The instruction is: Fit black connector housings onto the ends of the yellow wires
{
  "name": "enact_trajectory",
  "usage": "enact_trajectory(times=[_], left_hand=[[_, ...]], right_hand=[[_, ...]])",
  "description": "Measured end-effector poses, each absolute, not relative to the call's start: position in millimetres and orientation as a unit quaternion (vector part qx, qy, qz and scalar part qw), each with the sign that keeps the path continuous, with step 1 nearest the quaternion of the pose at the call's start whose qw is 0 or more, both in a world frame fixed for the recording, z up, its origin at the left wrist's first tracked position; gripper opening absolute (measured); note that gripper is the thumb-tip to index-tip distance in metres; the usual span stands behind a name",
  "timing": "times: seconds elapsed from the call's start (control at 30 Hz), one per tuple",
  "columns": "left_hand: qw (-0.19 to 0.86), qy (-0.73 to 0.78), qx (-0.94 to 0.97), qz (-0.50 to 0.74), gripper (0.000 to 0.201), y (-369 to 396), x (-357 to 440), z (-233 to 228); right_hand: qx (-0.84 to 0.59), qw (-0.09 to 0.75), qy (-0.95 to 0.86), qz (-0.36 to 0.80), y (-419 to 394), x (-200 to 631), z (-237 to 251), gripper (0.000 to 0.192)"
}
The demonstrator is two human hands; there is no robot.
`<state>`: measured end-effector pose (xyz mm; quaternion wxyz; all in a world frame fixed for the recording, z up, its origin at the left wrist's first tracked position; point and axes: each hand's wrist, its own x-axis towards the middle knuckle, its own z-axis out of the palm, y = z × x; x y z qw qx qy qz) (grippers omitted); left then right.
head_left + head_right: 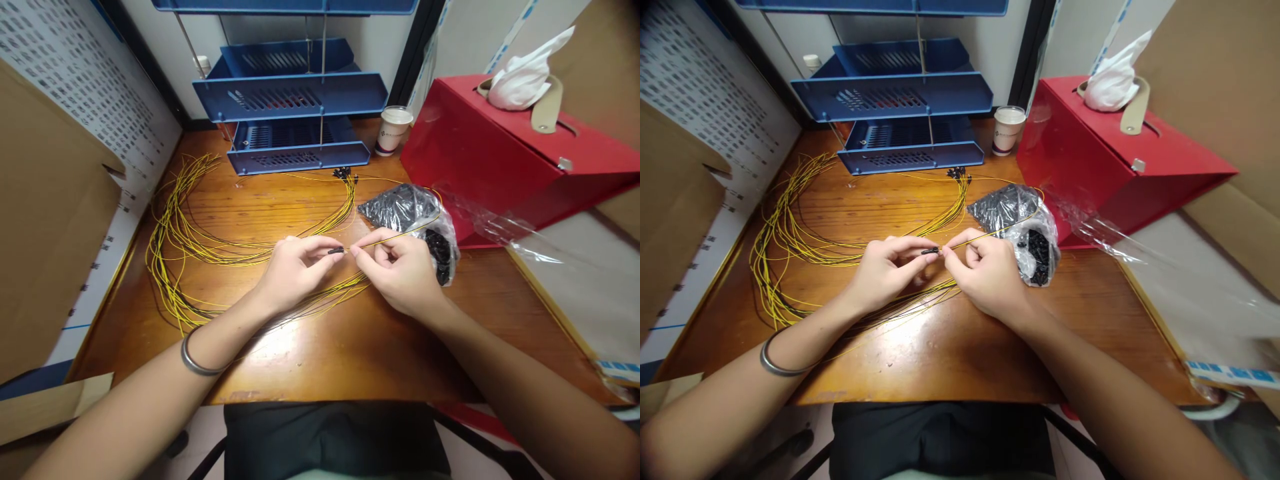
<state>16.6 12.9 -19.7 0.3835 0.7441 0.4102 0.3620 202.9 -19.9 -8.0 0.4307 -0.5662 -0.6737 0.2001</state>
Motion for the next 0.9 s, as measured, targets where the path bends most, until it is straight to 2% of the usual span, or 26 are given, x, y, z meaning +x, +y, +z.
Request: enact_trajectory(times=[0.5,0.9], left_hand=[[0.345,0.421,0.767,0.340,0.020,11.5,16.2,-18.8],[0.335,0.422,0.762,0.360,0.017,12.1,15.3,-22.5]], right_hand=[[-0.558,0.416,-0.685,0.215,-20.6,201.3,-9.8,0.018],[-0.555,0.450,-0.648,0.265,-17.9,203.1,-10.2,0.013]])
